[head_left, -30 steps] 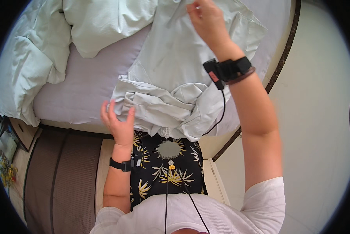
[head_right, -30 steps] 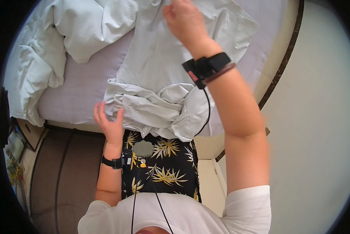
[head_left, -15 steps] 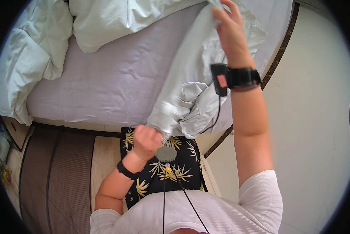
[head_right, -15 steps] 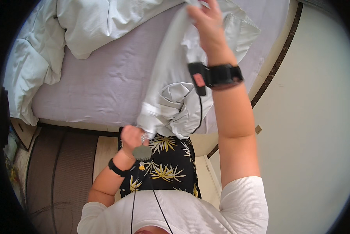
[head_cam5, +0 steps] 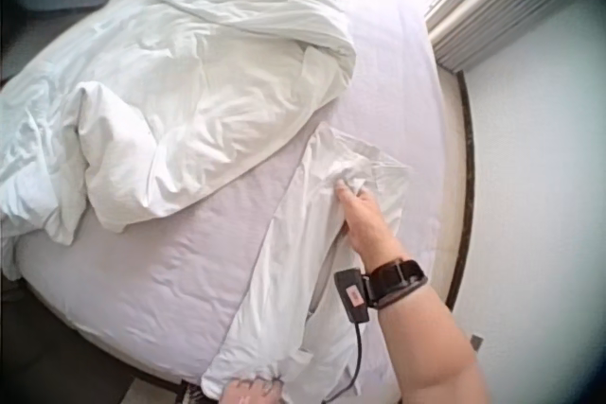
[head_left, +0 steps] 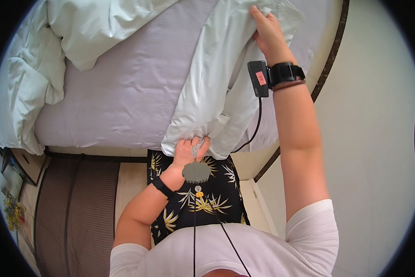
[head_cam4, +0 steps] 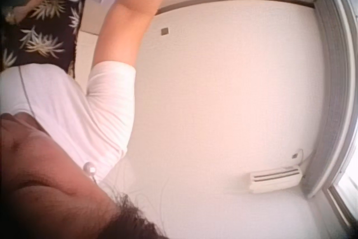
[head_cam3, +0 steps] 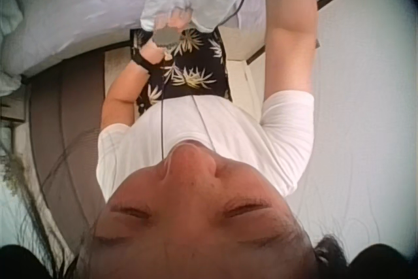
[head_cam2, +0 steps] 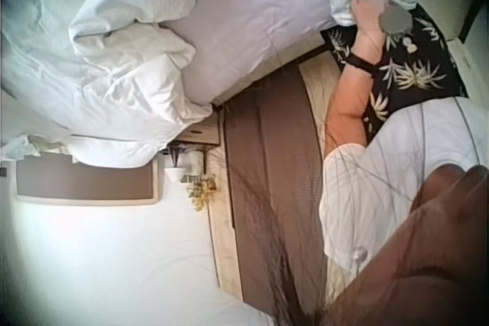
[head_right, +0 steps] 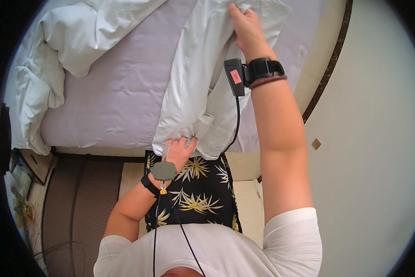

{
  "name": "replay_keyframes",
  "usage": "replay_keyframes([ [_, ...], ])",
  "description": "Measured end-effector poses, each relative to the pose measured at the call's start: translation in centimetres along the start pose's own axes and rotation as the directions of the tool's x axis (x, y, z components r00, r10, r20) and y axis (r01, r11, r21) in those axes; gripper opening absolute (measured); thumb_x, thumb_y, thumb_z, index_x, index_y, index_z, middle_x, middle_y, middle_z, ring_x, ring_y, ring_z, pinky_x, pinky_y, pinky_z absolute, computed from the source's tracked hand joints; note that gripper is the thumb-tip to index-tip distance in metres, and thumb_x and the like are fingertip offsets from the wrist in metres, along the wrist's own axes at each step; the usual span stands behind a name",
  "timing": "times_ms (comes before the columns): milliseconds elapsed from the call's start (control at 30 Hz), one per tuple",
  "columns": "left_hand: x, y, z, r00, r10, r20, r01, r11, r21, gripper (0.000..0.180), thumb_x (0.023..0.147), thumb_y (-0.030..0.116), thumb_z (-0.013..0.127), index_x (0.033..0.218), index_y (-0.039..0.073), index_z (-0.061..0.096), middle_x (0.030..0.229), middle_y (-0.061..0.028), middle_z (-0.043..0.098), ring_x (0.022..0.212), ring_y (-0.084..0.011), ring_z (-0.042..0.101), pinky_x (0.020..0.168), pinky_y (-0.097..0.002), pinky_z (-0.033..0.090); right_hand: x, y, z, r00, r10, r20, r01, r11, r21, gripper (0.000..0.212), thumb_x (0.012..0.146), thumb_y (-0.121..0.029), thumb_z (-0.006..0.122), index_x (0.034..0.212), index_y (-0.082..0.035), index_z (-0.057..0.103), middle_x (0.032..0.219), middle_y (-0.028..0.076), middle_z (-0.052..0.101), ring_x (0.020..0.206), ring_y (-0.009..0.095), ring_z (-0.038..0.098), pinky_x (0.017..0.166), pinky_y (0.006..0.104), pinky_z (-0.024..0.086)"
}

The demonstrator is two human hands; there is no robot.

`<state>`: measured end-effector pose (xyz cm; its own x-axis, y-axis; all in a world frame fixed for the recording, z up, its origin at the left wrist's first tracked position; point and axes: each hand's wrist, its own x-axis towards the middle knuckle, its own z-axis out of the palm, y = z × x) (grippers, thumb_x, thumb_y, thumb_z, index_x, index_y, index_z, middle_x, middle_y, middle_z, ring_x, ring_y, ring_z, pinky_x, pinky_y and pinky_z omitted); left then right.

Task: The person picks up a stack of folded clothes from a bed and places them into a closet, followed by a small green cloth and a light-colored top which they first fold on the bed before placing it in the closet.

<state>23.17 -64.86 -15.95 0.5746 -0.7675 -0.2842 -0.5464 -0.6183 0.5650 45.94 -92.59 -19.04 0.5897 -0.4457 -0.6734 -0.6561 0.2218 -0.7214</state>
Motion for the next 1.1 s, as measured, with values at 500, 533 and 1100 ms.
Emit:
replay_keyframes([
  [500,3.6,-11.4,-6.5,0.861,0.498,0.097,-0.491,0.77,0.406,0.058,0.075,0.012,0.049,0.128,0.03,0.034,0.136,-0.0038,0.03,0.125,-0.0204,0.029,0.102,-0.0427,0.02,-19.1,15.2,-10.9,0.356,-0.365,0.86,0.802,-0.353,-0.482,0.058,0.071,-0.012,0.054,0.123,-0.032,0.041,0.135,0.001,0.033,0.126,0.018,0.026,0.102,0.0424,0.017],
  [533,5.0,-11.4,-6.7,0.789,0.59,0.171,-0.601,0.682,0.417,0.06,0.076,0.012,0.048,0.129,0.033,0.032,0.138,-0.0034,0.026,0.126,-0.0198,0.026,0.103,-0.0421,0.018,-19.2,15.6,-10.8,0.294,-0.293,0.91,0.826,-0.4,-0.396,0.061,0.071,-0.015,0.054,0.126,-0.035,0.037,0.138,-0.001,0.029,0.129,0.016,0.02,0.104,0.0421,0.011],
  [1100,11.8,-7.6,-9.1,0.825,0.417,0.381,-0.343,0.906,-0.248,0.057,0.062,0.015,0.059,0.118,0.021,0.049,0.116,-0.0142,0.05,0.113,-0.0292,0.043,0.093,-0.0396,0.035,-17.4,15.0,-10.1,0.518,-0.224,0.826,0.856,0.141,-0.498,0.063,0.064,-0.024,0.067,0.121,-0.018,0.041,0.129,0.006,0.039,0.118,0.018,0.038,0.096,0.0385,0.032],
])
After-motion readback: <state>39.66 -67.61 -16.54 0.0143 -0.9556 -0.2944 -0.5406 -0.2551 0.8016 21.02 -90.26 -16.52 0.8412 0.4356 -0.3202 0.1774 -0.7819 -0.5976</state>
